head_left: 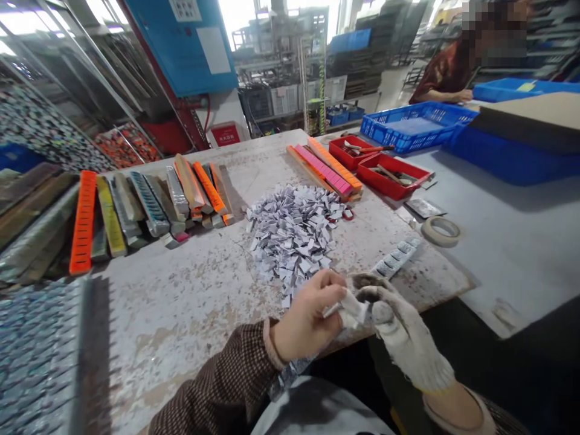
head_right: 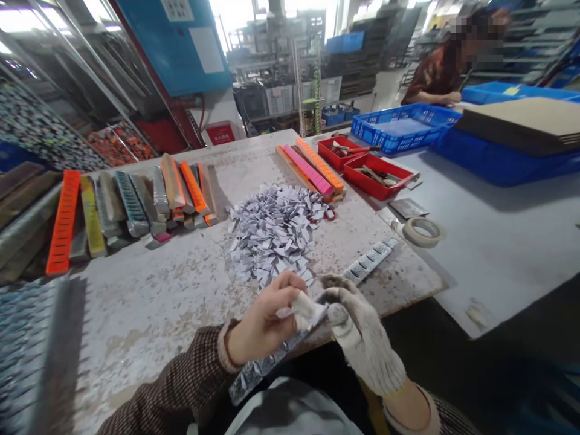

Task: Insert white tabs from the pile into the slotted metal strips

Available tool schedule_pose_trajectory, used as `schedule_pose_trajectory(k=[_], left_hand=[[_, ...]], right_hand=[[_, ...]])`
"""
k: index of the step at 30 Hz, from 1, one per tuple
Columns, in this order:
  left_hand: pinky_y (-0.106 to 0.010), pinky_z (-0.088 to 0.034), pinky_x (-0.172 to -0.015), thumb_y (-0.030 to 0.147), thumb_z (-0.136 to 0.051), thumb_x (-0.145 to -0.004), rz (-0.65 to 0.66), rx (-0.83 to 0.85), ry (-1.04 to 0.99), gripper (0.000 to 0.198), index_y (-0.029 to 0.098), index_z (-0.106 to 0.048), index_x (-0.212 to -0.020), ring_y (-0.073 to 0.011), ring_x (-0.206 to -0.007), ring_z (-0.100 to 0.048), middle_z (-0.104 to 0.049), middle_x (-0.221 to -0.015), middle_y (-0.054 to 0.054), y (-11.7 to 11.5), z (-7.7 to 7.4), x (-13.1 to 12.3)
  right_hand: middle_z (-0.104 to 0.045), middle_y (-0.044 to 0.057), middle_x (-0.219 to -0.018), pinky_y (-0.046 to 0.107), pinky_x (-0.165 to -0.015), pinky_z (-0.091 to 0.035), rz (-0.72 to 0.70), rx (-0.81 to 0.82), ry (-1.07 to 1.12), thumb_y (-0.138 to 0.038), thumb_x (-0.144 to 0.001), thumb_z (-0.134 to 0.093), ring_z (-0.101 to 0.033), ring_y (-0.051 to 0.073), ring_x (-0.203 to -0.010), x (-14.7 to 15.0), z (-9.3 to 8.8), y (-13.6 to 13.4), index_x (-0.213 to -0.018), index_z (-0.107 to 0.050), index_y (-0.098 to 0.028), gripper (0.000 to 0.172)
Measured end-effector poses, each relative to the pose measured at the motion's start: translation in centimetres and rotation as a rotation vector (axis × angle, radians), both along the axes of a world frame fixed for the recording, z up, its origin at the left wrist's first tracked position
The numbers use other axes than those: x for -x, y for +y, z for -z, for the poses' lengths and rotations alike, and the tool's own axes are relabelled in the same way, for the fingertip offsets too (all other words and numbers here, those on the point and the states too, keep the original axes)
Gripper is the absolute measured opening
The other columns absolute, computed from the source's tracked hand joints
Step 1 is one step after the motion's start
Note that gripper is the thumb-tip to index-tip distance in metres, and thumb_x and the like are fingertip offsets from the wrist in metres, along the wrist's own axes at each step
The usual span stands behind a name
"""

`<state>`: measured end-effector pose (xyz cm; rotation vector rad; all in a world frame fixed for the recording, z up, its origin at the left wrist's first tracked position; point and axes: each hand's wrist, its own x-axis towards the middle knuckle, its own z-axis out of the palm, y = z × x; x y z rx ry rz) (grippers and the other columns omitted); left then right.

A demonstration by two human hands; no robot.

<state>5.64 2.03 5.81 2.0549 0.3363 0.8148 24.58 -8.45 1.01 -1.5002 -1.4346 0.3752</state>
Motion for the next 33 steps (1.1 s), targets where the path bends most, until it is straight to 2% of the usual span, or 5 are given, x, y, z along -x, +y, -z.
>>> schedule_pose_trajectory(k=[8, 15, 24, 29, 33], left_hand=[[-0.026, -0.047, -0.071, 0.044, -0.079, -0.085, -0.055, 0.232, 0.231, 0.044, 0.018, -0.062, -0.116, -0.0172, -0.081, -0.059, -0.067, -0.099, -0.006, -2.3, 0.2, 2.1], [-0.022, -0.034, -0.055, 0.054, -0.054, -0.102, 0.074, 0.341, 0.356, 0.051, 0.017, -0.051, -0.066, -0.0105, -0.057, -0.046, -0.048, -0.06, 0.003, -3.2, 0.6, 1.6], [-0.027, -0.039, -0.058, 0.059, -0.04, -0.105, 0.35, 0.18, 0.214, 0.056, 0.022, -0.036, -0.063, -0.0138, -0.06, -0.045, -0.047, -0.062, -0.001, -6.1, -0.5, 1.2], [-0.028, -0.03, -0.054, 0.056, -0.051, -0.102, -0.194, 0.014, 0.364, 0.058, 0.021, -0.033, -0.059, -0.013, -0.055, -0.041, -0.045, -0.057, 0.001, -5.8, 0.7, 1.1], [-0.026, -0.036, -0.058, 0.042, -0.049, -0.106, -0.032, -0.064, 0.361, 0.049, 0.02, -0.041, -0.063, -0.0136, -0.061, -0.049, -0.055, -0.064, -0.001, -6.0, 1.1, 1.2]], right_hand=[[-0.077, 0.009, -0.111, 0.038, -0.091, -0.064, 0.084, 0.017, -0.025, -0.049, -0.099, -0.057, -0.073, 0.028, -0.107, 1.0, -1.0, -0.7, -0.104, -0.071, -0.023, 0.03], [-0.075, 0.005, -0.097, 0.033, -0.083, -0.066, -0.076, -0.217, -0.159, -0.027, -0.101, -0.052, -0.074, 0.025, -0.103, 2.0, -2.8, -2.0, -0.086, -0.062, -0.029, 0.018], [-0.077, 0.0, -0.081, 0.033, -0.06, -0.064, -0.064, -0.004, -0.071, -0.029, -0.103, -0.047, -0.071, 0.021, -0.061, 0.2, 1.9, -5.8, -0.1, -0.074, -0.035, 0.028], [-0.075, 0.009, -0.115, 0.033, -0.072, -0.067, 0.031, -0.058, -0.061, -0.033, -0.102, -0.052, -0.076, 0.025, -0.09, 1.1, 0.8, -5.3, -0.121, -0.067, -0.029, 0.025], [-0.071, 0.01, -0.122, 0.035, -0.083, -0.068, -0.107, -0.074, 0.032, -0.036, -0.102, -0.054, -0.075, 0.026, -0.1, 2.7, 0.2, -4.3, -0.112, -0.066, -0.028, 0.018]])
